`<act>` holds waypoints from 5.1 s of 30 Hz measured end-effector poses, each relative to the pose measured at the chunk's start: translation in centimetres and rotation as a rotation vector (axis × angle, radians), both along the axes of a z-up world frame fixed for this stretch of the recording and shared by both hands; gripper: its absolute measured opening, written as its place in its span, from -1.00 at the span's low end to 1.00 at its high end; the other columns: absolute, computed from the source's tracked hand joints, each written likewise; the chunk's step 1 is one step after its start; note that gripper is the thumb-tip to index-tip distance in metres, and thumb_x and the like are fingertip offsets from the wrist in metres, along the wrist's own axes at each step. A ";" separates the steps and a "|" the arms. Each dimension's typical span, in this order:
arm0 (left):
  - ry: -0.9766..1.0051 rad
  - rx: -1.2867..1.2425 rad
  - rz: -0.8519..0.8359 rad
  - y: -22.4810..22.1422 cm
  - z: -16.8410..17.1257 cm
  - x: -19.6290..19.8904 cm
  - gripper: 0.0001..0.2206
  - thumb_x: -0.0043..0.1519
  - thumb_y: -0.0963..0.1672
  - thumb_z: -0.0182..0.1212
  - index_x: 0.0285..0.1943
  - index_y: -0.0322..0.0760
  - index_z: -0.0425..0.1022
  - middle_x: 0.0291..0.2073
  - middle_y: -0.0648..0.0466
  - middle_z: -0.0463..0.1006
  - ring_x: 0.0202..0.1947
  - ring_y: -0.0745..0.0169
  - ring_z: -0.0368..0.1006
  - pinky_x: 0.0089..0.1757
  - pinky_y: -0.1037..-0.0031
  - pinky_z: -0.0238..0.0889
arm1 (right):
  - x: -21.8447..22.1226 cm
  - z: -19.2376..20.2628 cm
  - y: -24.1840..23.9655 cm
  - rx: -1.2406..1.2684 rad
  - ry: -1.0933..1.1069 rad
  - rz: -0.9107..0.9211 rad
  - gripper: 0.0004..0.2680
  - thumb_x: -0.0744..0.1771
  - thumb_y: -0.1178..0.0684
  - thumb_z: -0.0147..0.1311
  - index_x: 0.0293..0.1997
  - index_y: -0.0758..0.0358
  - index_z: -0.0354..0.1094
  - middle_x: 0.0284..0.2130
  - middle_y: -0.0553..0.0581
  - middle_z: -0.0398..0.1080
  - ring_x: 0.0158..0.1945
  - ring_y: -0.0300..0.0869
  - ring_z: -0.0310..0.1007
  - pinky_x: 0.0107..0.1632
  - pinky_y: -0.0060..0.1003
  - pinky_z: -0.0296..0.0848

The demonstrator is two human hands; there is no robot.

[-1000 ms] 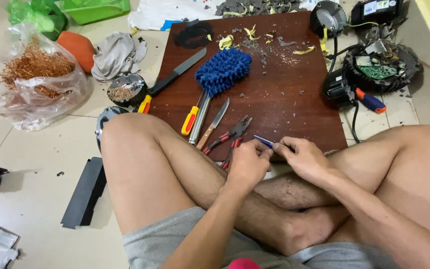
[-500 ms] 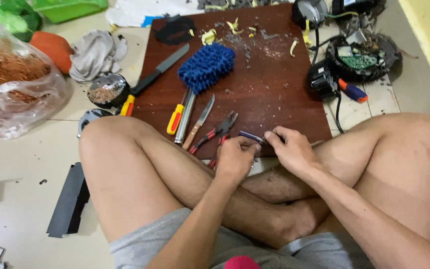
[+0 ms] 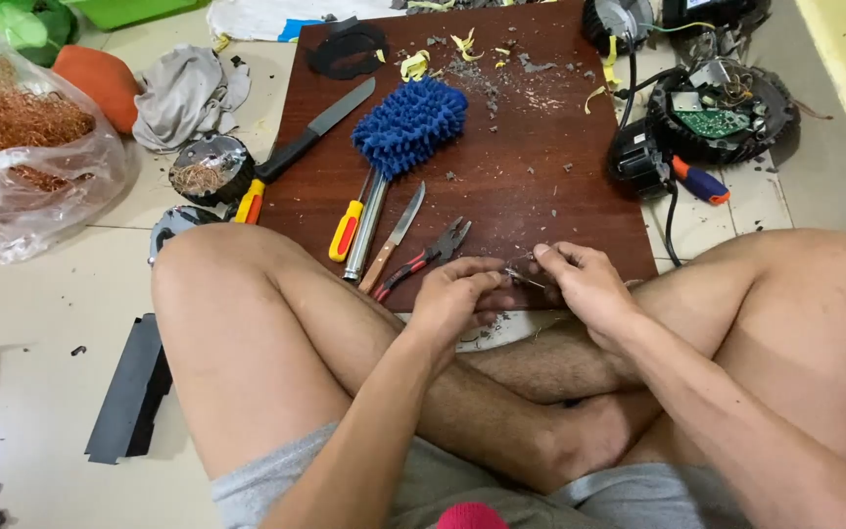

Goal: The person sits cross-legged on the floor and uses a screwdriver to scrape and remove insulation from small copper wires. They hold the wire with one hand and scrape along its length with the tool, producing small shavings of insulation.

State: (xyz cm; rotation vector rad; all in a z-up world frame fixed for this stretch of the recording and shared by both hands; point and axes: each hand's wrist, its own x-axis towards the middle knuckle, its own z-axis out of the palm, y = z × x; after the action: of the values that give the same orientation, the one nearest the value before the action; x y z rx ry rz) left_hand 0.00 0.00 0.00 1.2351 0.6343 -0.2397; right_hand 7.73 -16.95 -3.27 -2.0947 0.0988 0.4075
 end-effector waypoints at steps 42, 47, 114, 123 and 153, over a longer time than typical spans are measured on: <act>0.054 0.074 -0.124 -1.0 -2.9 0.8 -0.80 0.38 -0.11 0.13 -0.01 -0.39 0.53 -0.22 -0.02 0.70 -0.45 0.30 0.56 -0.47 0.61 0.20 | -6.0 1.3 -1.3 -0.591 -1.117 0.359 -0.68 0.28 -0.06 0.20 0.11 0.16 0.36 0.14 0.23 0.26 0.21 0.11 0.23 0.21 0.09 0.15; 0.073 0.046 -0.045 -1.2 -4.1 1.6 -0.78 0.39 -0.13 0.05 0.10 -0.36 0.48 -0.18 -0.02 0.71 -0.45 0.25 0.59 -0.45 0.57 0.24 | -5.2 1.7 -1.5 -0.691 -1.157 0.383 -0.61 0.26 -0.07 0.21 0.21 0.06 0.30 0.12 0.18 0.20 0.06 0.08 0.23 0.09 0.04 0.17; 0.005 0.236 -0.215 2.3 1.6 -1.0 -0.71 0.39 -0.07 0.20 -0.10 -0.47 0.66 -0.37 0.11 0.67 -0.54 0.41 0.36 -0.35 0.56 0.34 | 5.1 3.5 -1.1 -0.698 -0.757 0.990 -0.78 0.27 -0.05 0.16 -0.01 -0.22 0.36 -0.21 -0.26 0.46 -0.38 -0.31 0.61 -0.25 -0.31 0.66; -0.108 0.289 -0.116 2.6 1.0 -1.9 -0.76 0.30 -0.23 0.12 0.11 -0.43 0.59 -0.26 0.01 0.63 -0.42 0.31 0.50 -0.26 0.52 0.41 | 2.1 4.1 2.1 -0.439 -0.334 0.889 -0.88 0.31 -0.06 0.13 -0.26 0.02 0.58 -0.36 -0.11 0.72 -0.34 -0.13 0.69 -0.16 -0.20 0.60; -0.056 0.467 -0.193 1.2 3.3 -2.3 -0.82 0.33 -0.17 0.17 0.03 -0.31 0.62 -0.34 0.05 0.62 -0.41 0.33 0.53 -0.31 0.48 0.40 | 4.6 0.5 0.7 0.199 0.375 0.572 -0.85 0.36 0.21 0.16 -0.18 0.54 0.64 -0.41 0.32 0.57 -0.39 -0.09 0.40 -0.34 -0.26 0.23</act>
State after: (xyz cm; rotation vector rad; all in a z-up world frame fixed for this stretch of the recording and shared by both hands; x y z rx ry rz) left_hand -2.32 1.19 3.35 1.7507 0.5370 -0.2229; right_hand 12.37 -16.21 -2.81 -1.8020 -0.3181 1.1058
